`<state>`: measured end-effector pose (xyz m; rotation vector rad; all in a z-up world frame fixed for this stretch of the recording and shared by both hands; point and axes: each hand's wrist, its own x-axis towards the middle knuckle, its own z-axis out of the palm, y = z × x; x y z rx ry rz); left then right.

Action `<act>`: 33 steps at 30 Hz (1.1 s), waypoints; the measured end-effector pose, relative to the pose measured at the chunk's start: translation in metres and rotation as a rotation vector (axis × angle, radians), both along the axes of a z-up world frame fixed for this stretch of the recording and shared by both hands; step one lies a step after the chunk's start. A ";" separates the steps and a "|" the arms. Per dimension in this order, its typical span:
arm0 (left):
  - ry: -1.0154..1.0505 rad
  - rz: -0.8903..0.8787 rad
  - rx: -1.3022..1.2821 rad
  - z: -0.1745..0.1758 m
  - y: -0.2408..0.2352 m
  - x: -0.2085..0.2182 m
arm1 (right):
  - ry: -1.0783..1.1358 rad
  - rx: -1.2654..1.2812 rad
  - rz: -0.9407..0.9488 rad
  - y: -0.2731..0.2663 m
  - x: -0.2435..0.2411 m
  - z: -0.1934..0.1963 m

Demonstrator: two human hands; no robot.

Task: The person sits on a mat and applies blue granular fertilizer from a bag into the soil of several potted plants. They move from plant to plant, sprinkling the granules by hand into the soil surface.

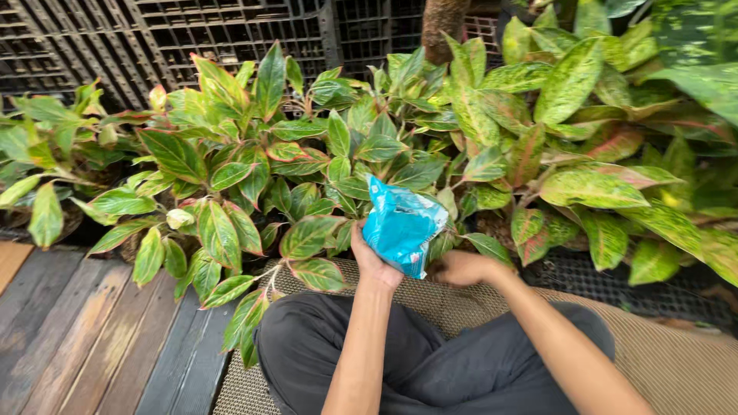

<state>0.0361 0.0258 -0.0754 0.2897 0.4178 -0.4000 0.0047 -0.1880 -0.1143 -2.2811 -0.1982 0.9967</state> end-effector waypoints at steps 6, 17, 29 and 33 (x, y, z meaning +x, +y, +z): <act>-0.028 0.032 0.077 -0.014 0.024 0.037 | -0.145 -0.099 0.188 0.051 0.010 -0.055; 0.015 0.240 0.011 -0.047 0.030 0.048 | -0.052 -0.511 0.101 0.080 -0.010 0.000; 0.024 0.317 -0.061 -0.088 0.029 0.057 | -0.176 -0.215 0.098 0.090 0.040 -0.095; 0.098 0.309 -0.040 -0.090 0.028 0.059 | -0.249 -0.329 0.098 0.088 0.042 -0.116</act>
